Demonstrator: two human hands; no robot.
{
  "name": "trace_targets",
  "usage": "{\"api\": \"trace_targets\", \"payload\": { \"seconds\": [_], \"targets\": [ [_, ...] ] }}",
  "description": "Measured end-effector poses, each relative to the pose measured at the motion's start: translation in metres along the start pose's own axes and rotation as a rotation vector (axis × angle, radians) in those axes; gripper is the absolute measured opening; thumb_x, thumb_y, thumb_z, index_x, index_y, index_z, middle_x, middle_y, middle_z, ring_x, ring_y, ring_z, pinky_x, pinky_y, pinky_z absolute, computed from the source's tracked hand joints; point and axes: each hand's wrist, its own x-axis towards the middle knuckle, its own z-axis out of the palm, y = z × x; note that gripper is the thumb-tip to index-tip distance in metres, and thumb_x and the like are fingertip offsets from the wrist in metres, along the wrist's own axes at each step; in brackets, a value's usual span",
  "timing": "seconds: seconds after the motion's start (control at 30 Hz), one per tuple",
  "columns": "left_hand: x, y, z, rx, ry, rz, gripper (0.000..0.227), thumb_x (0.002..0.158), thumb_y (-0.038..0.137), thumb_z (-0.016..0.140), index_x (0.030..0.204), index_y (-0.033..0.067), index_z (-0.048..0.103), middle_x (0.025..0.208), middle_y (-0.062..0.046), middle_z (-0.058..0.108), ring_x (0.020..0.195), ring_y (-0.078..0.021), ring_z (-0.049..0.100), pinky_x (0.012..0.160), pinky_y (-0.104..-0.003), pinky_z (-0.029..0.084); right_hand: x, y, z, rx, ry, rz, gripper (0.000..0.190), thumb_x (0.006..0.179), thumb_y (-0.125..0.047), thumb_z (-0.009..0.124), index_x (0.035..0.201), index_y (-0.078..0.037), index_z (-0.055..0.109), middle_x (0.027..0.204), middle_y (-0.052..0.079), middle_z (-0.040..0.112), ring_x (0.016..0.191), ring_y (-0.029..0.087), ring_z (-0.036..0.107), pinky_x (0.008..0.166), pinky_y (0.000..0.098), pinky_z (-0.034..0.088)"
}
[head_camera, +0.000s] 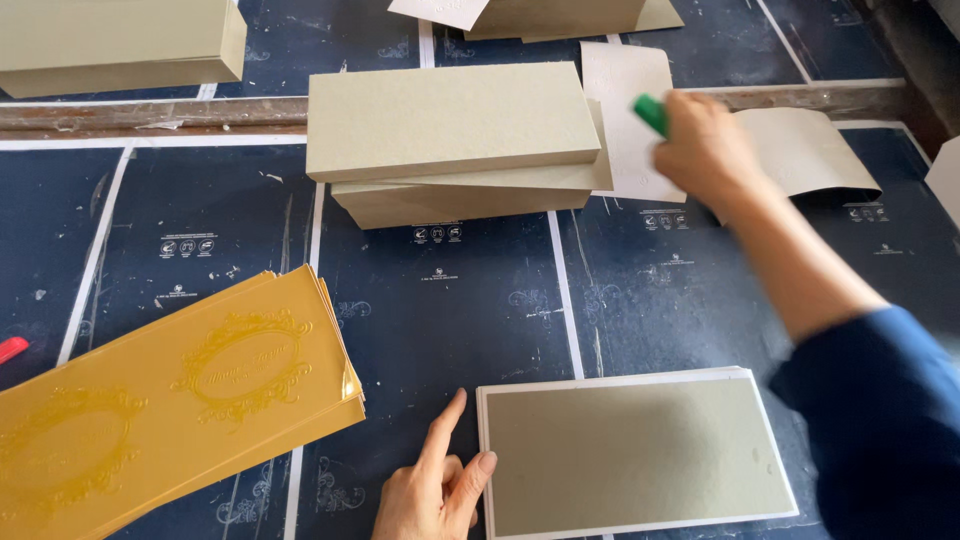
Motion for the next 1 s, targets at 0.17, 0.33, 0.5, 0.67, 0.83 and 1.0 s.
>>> {"api": "trace_targets", "payload": {
  "seconds": [0.17,0.33,0.5,0.67,0.83,1.0],
  "targets": [
    [-0.002,0.018,-0.011,-0.072,-0.058,-0.090,0.060,0.086,0.045,0.054,0.146,0.0451,0.044,0.048,0.004,0.065,0.035,-0.0120,0.065,0.050,-0.025,0.060,-0.068,0.075,-0.016,-0.404,-0.021,-0.034,0.040,0.075,-0.002,0.064,0.111,-0.005,0.048,0.106,0.021,0.048,0.077,0.055,0.066,0.060,0.0601,0.052],
    [-0.006,0.025,-0.002,-0.203,0.066,0.158,0.055,0.090,0.035,0.057,0.144,0.0253,0.050,0.059,0.005,0.066,0.045,-0.0084,0.073,0.052,-0.023,0.060,-0.095,0.135,0.019,-0.773,0.442,-0.301,0.015,0.099,-0.021,0.066,0.101,-0.013,0.053,0.101,0.004,0.046,0.078,0.020,0.066,0.036,0.0358,0.047],
    [-0.012,0.076,0.005,-0.579,-0.071,0.085,0.058,0.088,0.026,0.061,0.143,0.0198,0.048,0.087,-0.004,0.074,0.073,-0.0139,0.077,0.071,-0.025,0.065,-0.183,0.088,0.004,-0.371,0.460,-0.265,0.019,0.101,-0.023,0.071,0.101,-0.010,0.057,0.103,0.006,0.054,0.067,0.026,0.060,0.040,0.0389,0.039],
    [0.002,0.136,0.023,-0.973,-0.331,-0.250,0.077,0.085,0.020,0.060,0.156,0.0249,0.029,0.114,-0.014,0.069,0.104,-0.0194,0.069,0.094,-0.032,0.057,-0.276,0.050,0.015,-0.188,0.303,-0.205,0.019,0.087,-0.024,0.069,0.104,-0.018,0.063,0.098,0.002,0.058,0.062,0.024,0.060,0.037,0.0391,0.042],
    [0.007,0.141,0.039,-0.691,-0.188,-0.142,0.088,0.078,0.005,0.057,0.155,0.0258,0.020,0.117,-0.010,0.064,0.079,-0.0194,0.064,0.070,-0.030,0.047,-0.333,0.022,0.043,-0.086,0.290,-0.577,0.010,0.088,-0.008,0.063,0.094,-0.008,0.055,0.078,0.001,0.054,0.050,0.010,0.054,0.029,0.0255,0.047],
    [-0.011,0.113,0.013,-0.315,-0.026,0.049,0.098,0.074,-0.003,0.054,0.158,0.0273,0.013,0.117,-0.008,0.057,0.064,-0.0133,0.058,0.066,-0.027,0.052,-0.357,0.037,0.044,-0.256,0.293,-0.610,0.043,0.084,0.006,0.059,0.125,-0.005,0.051,0.085,0.005,0.052,0.062,0.015,0.057,0.039,0.0269,0.049]
  ]
}}
